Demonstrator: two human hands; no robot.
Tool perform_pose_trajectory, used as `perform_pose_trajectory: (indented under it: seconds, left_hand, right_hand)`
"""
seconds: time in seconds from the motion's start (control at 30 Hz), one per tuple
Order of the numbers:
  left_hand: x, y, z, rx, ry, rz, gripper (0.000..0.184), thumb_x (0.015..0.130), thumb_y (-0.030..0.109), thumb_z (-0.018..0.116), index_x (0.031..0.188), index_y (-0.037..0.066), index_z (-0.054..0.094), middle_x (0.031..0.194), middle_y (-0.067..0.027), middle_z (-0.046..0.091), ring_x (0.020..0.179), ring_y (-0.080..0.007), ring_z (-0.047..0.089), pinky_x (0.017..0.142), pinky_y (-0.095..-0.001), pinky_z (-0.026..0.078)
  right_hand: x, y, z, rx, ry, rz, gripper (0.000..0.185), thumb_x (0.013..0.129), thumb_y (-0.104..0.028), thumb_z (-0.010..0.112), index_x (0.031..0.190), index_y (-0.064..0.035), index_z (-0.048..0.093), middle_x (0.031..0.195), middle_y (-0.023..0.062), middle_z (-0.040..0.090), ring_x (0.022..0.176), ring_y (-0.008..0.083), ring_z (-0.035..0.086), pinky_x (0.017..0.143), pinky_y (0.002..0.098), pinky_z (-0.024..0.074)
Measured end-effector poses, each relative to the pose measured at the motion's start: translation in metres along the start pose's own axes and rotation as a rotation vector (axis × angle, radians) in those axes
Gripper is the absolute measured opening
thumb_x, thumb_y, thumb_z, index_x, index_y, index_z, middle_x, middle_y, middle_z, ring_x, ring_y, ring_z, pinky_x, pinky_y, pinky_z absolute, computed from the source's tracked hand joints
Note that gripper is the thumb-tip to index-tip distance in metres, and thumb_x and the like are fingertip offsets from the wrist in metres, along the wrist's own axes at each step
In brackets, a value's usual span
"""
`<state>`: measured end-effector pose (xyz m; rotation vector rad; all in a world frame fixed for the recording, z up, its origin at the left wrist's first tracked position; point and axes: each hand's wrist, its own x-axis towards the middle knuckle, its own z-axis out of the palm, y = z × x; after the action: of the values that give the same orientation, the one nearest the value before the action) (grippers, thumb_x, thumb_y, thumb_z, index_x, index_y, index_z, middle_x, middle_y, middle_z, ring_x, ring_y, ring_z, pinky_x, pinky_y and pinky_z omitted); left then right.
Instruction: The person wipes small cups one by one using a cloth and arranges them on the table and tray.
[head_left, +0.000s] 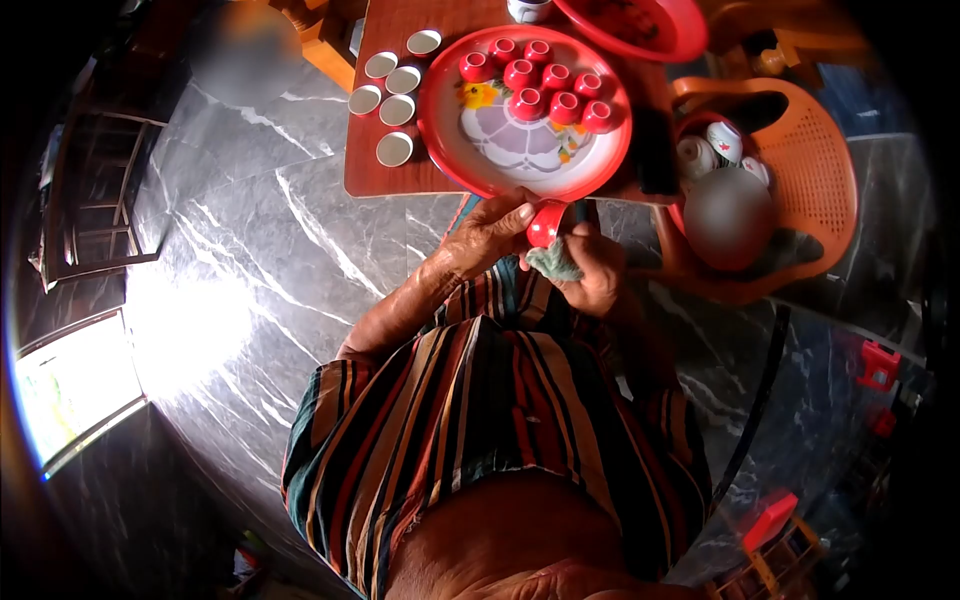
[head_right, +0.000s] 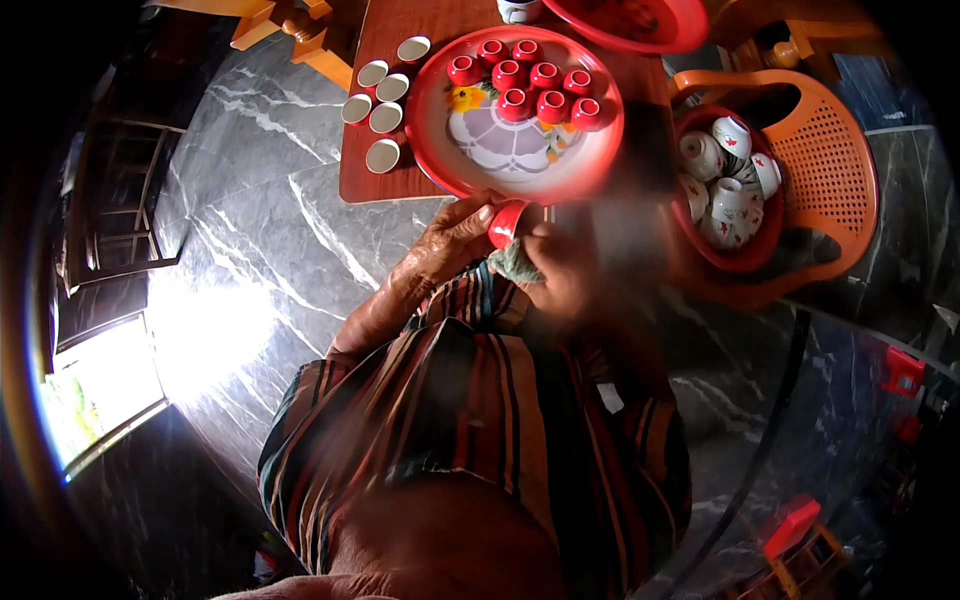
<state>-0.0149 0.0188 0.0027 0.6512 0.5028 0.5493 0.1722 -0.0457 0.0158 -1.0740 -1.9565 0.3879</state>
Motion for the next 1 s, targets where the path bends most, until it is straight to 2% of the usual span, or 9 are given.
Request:
perform_pose_trajectory:
  seconds: [0.17, 0.3, 0.37, 0.47, 0.57, 0.63, 0.77, 0.87, 1.0]
  left_hand:
    - [0.001, 0.0, 0.002, 0.362, -0.033, 0.272, 0.038, 0.093, 0.023, 0.063, 0.124, 0.005, 0.051, 0.109, -0.0036, 0.06, 0.093, -0.0157, 0.06, 0.075, -0.0309, 0.051]
    - [-0.009, -0.001, 0.003, 0.964, 0.072, 0.351, 0.055, 0.084, 0.015, 0.072, 0.132, 0.005, 0.049, 0.127, -0.0152, 0.054, 0.117, -0.0273, 0.053, 0.096, -0.043, 0.045]
    - [-0.001, -0.006, 0.006, 1.566, 0.087, 0.868, 0.06, 0.069, 0.01, 0.078, 0.124, 0.007, 0.055, 0.12, -0.02, 0.057, 0.111, -0.0386, 0.055, 0.09, -0.0454, 0.048]
    - [0.001, -0.01, 0.0, 1.635, 0.076, 0.903, 0.058, 0.067, 0.01, 0.079, 0.121, 0.006, 0.056, 0.118, -0.0201, 0.058, 0.109, -0.039, 0.056, 0.09, -0.0447, 0.049]
    - [-0.006, -0.009, -0.001, 1.512, 0.066, 0.795, 0.054, 0.078, 0.011, 0.074, 0.126, 0.004, 0.052, 0.12, -0.0191, 0.056, 0.11, -0.0321, 0.058, 0.092, -0.0414, 0.048]
    - [-0.007, -0.014, -0.003, 0.838, 0.099, 0.36, 0.051, 0.082, 0.009, 0.072, 0.127, 0.003, 0.05, 0.121, -0.016, 0.057, 0.107, -0.0237, 0.06, 0.092, -0.0345, 0.05]
    - [0.002, -0.016, -0.017, 0.166, 0.044, 0.146, 0.044, 0.09, 0.02, 0.066, 0.127, 0.002, 0.05, 0.113, -0.0096, 0.062, 0.109, -0.0188, 0.058, 0.09, -0.0329, 0.05]
    - [0.003, -0.018, -0.015, -0.208, 0.099, 0.011, 0.041, 0.092, 0.024, 0.063, 0.126, 0.003, 0.052, 0.116, -0.0096, 0.061, 0.109, -0.0179, 0.057, 0.091, -0.0325, 0.048]
    - [0.001, -0.017, -0.015, -0.147, 0.089, 0.004, 0.04, 0.092, 0.023, 0.063, 0.126, 0.002, 0.053, 0.116, -0.0094, 0.061, 0.109, -0.0174, 0.057, 0.093, -0.0318, 0.047]
  right_hand:
    - [-0.009, -0.002, 0.005, 0.216, 0.075, 0.188, 0.028, 0.076, -0.013, 0.075, 0.096, -0.0015, 0.059, 0.083, 0.0103, 0.06, 0.073, 0.0224, 0.062, 0.064, 0.0341, 0.049]
    - [-0.002, -0.005, -0.006, 0.982, 0.138, 1.026, 0.024, 0.087, -0.007, 0.064, 0.108, -0.0004, 0.055, 0.101, 0.0067, 0.062, 0.086, 0.0143, 0.06, 0.076, 0.0305, 0.0505]
    - [-0.015, 0.027, 0.009, 1.082, 0.218, 1.018, 0.028, 0.087, -0.015, 0.065, 0.111, -0.004, 0.056, 0.102, 0.0033, 0.061, 0.096, 0.012, 0.058, 0.083, 0.0294, 0.0462]
    - [-0.012, 0.039, 0.014, 1.172, 0.209, 1.122, 0.023, 0.088, -0.019, 0.064, 0.106, -0.0052, 0.059, 0.099, 0.0014, 0.06, 0.091, 0.0104, 0.056, 0.08, 0.0285, 0.0456]
    - [-0.007, 0.031, 0.009, 1.104, 0.07, 0.981, 0.022, 0.089, -0.018, 0.062, 0.105, -0.0048, 0.058, 0.097, 0.0011, 0.059, 0.091, 0.0096, 0.055, 0.079, 0.0285, 0.0455]
    - [-0.009, 0.022, 0.012, 0.889, 0.1, 0.936, 0.021, 0.092, -0.019, 0.06, 0.104, -0.0017, 0.056, 0.093, 0.0035, 0.059, 0.085, 0.0118, 0.057, 0.077, 0.0293, 0.0468]
    - [-0.003, 0.001, 0.008, 0.784, 0.014, 0.644, 0.019, 0.088, -0.016, 0.065, 0.098, -0.0016, 0.057, 0.09, 0.0073, 0.061, 0.075, 0.0206, 0.062, 0.067, 0.0337, 0.0512]
    - [-0.016, 0.008, 0.023, -0.016, -0.053, 0.097, 0.035, 0.07, -0.015, 0.075, 0.098, -0.0025, 0.057, 0.088, 0.0157, 0.059, 0.075, 0.0338, 0.061, 0.063, 0.0399, 0.0504]
    - [-0.018, 0.005, 0.024, -0.067, -0.047, 0.042, 0.033, 0.071, -0.012, 0.075, 0.097, -0.0029, 0.058, 0.084, 0.0137, 0.058, 0.072, 0.0314, 0.061, 0.061, 0.0384, 0.0497]
